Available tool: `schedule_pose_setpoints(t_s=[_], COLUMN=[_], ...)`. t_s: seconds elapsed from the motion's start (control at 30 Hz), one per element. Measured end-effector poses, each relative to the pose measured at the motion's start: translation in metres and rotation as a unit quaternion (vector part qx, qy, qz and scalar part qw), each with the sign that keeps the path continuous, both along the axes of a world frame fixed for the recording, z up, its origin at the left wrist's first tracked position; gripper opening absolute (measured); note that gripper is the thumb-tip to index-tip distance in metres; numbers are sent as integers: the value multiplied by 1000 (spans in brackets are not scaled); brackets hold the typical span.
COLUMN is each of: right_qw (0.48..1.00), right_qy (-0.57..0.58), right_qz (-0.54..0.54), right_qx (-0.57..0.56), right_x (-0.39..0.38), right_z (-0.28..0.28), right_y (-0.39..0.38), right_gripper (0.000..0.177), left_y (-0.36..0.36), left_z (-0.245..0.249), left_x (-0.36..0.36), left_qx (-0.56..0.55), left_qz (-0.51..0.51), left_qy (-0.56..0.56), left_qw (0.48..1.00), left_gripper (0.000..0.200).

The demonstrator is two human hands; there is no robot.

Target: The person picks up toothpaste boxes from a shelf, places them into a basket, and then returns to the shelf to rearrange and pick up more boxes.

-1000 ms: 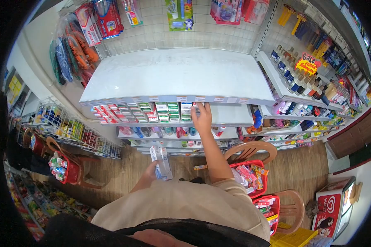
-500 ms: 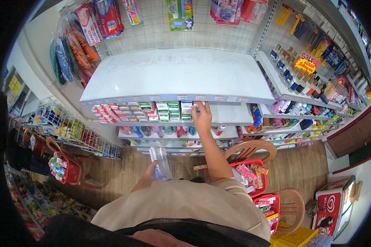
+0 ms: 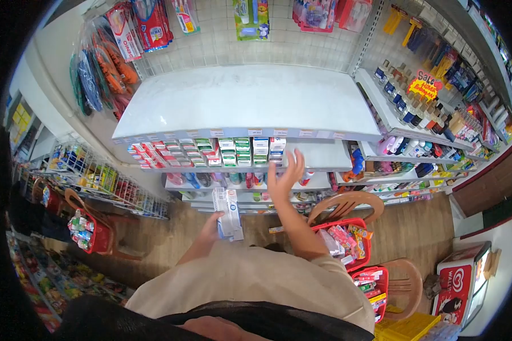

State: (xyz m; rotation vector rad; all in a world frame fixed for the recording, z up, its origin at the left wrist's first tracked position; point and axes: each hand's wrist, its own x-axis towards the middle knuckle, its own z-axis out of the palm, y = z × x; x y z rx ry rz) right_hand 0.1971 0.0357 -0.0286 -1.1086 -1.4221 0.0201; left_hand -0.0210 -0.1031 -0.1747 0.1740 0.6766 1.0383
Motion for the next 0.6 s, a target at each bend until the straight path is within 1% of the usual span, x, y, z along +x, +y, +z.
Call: schedule_pose_setpoints(t_s=[0.03, 0.07, 0.1, 0.13, 0.17, 0.2, 0.23, 0.27, 0.3, 0.33, 0.37, 0.4, 0.47, 0.5, 0.57, 0.6], right_qw=[1000, 997, 991, 964, 915, 916, 798, 629, 632, 597, 561, 563, 585, 587, 540, 541], right_qy=[-3, -24, -46, 10, 66, 66, 193, 309, 312, 342, 370, 373, 387, 390, 516, 517], right_qz=[14, 51, 86, 196, 301, 298, 379, 435, 431, 436, 441, 438, 436, 435, 414, 413], right_qx=[-17, -56, -95, -180, -260, -260, -427, -565, -564, -580, -594, -593, -563, -561, -520, -519], right_x=[2, 2, 0, -3, -4, -2, 1, 3, 8, 16, 24, 30, 40, 44, 53, 58], right_z=[-15, -24, -33, -46, -57, -59, -54, -50, -52, -57, -61, -64, -71, -68, -63, -62], right_y=[-16, -37, -59, -78, -93, -108, -124, -131, -130, -128, -125, -124, -123, -122, -118, -115], right_gripper=[53, 52, 52, 55, 58, 58, 61, 65, 65, 69, 73, 73, 67, 67, 58, 58], left_y=[5, 10, 13, 16, 19, 22, 26, 29, 31, 33, 37, 38, 40, 42, 47, 48], left_z=[2, 5, 16, 32, 50, 58, 61, 64, 85, 100, 104, 109, 116, 113, 104, 103], left_x=[3, 7, 14, 21, 30, 36, 42, 48, 56, 63, 67, 74, 85, 85, 85, 84], left_qx=[46, 92, 98, 98, 104, 109, 63, 63, 57, 52, 47, 48, 81, 83, 105, 105], left_qz=[-5, -10, -11, -13, -19, -26, -35, -40, -40, -41, -30, -35, 40, 36, 51, 48], left_qy=[-15, -30, -44, -45, -65, -85, -73, -74, 40, 153, 136, 135, 187, 187, 153, 153], left_qw=[999, 995, 994, 994, 992, 990, 995, 995, 997, 986, 989, 989, 978, 978, 981, 981], left_gripper=[56, 57, 60, 60, 55, 50, 47, 47, 47, 48, 50, 50, 47, 47, 47, 47])
